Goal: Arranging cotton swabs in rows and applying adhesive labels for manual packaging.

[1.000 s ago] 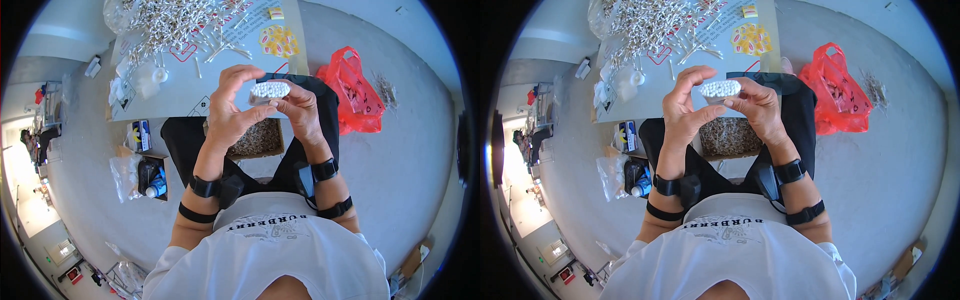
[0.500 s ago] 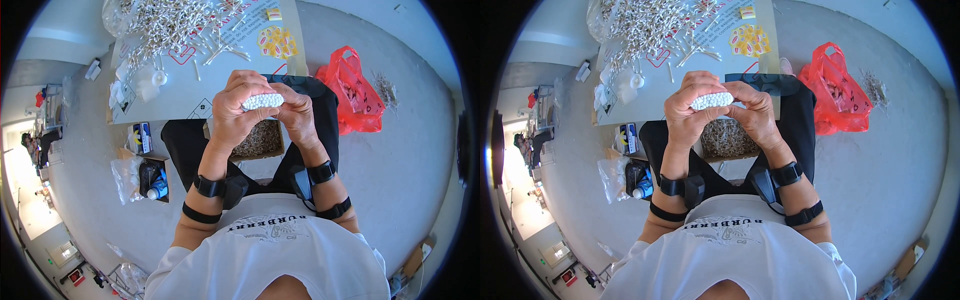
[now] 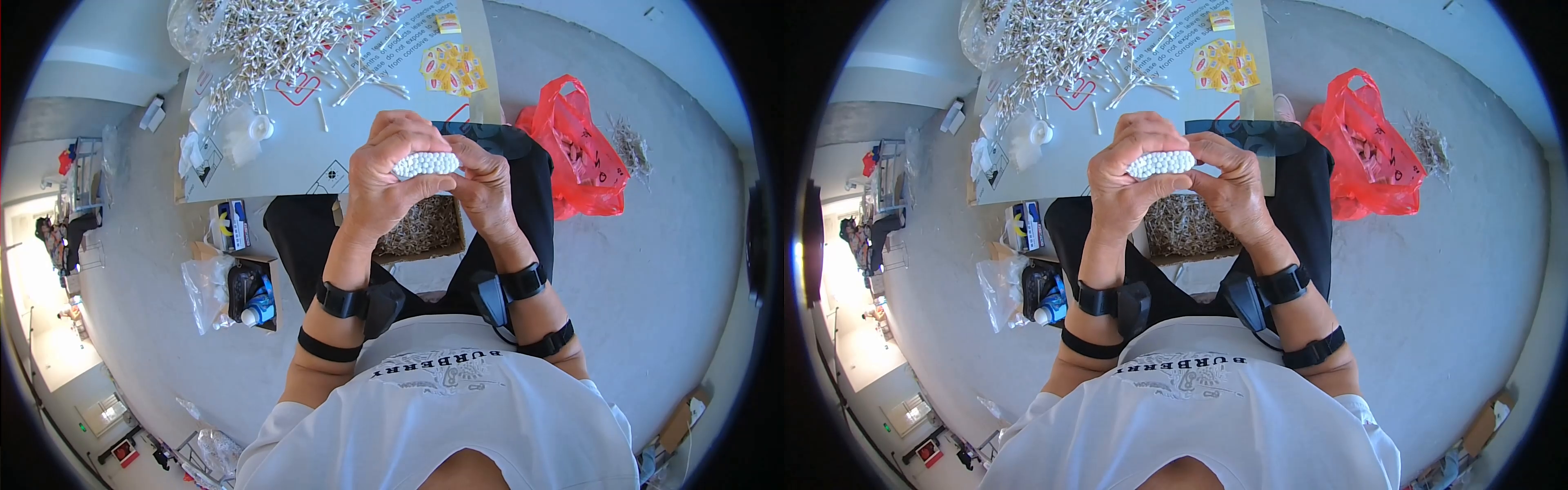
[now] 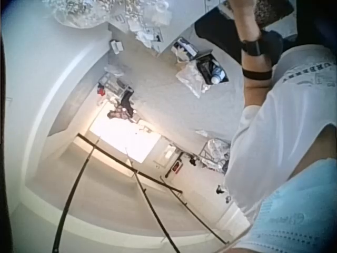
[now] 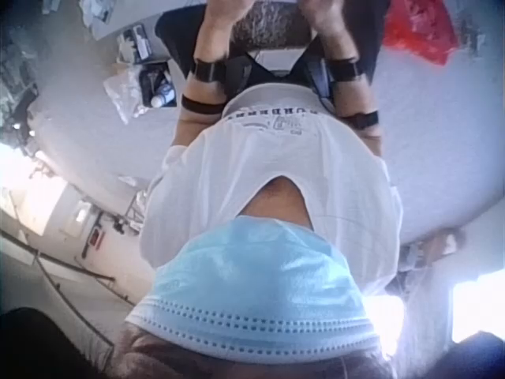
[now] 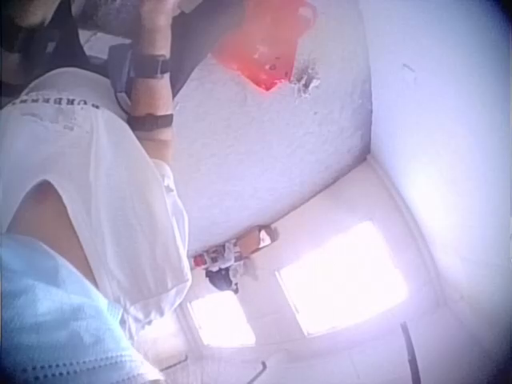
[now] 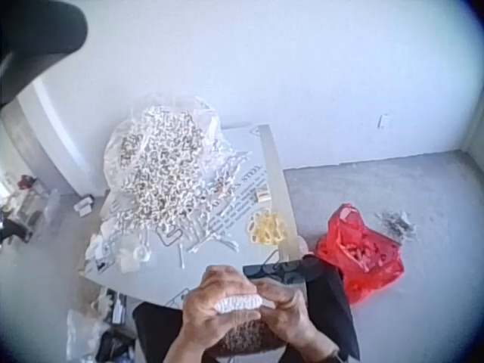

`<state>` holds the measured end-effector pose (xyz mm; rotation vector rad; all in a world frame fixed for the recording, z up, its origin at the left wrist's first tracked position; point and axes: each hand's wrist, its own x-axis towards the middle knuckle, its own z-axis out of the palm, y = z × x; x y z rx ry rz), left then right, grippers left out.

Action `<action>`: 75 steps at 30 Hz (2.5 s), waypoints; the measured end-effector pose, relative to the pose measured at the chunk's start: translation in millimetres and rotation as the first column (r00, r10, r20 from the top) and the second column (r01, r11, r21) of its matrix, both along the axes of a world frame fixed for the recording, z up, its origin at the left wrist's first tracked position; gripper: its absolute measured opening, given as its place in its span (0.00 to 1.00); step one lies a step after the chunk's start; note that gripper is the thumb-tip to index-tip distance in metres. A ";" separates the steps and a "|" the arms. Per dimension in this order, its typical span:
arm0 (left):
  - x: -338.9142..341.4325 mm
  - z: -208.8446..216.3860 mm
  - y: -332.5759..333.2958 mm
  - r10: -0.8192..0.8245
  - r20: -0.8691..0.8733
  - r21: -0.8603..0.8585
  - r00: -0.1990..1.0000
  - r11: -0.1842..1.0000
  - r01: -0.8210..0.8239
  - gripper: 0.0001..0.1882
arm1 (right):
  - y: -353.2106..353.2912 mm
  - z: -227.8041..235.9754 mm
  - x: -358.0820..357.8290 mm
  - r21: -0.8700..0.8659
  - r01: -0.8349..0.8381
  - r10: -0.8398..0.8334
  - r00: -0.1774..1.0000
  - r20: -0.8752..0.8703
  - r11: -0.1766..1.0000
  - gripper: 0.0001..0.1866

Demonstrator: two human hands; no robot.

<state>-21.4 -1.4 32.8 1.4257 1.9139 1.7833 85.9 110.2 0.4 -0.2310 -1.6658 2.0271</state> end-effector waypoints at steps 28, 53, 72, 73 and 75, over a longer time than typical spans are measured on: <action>-8.2 -3.7 -5.0 -0.036 0.104 0.028 0.994 0.999 0.033 0.17 | 3.5 -4.1 -1.7 0.027 0.029 -0.030 0.999 0.029 0.999 0.16; -0.9 -34.4 -7.5 0.028 0.005 -0.170 1.000 0.985 -0.027 0.20 | 21.7 -11.3 5.2 -0.516 0.067 0.118 0.941 0.317 0.854 0.16; 2.3 -37.5 5.5 0.099 0.067 -0.248 0.993 0.965 -0.080 0.18 | 20.0 -25.7 8.2 -0.139 -0.109 0.146 0.946 0.290 0.984 0.13; 3.0 -37.6 6.6 0.103 0.036 -0.242 0.994 0.966 -0.092 0.17 | 19.4 -26.6 8.5 -0.140 -0.108 0.145 0.946 0.290 0.984 0.13; 2.6 -39.0 7.8 0.102 -0.050 -0.210 0.993 0.971 -0.111 0.16 | 19.0 -27.7 9.2 -0.143 -0.111 0.144 0.957 0.250 0.983 0.14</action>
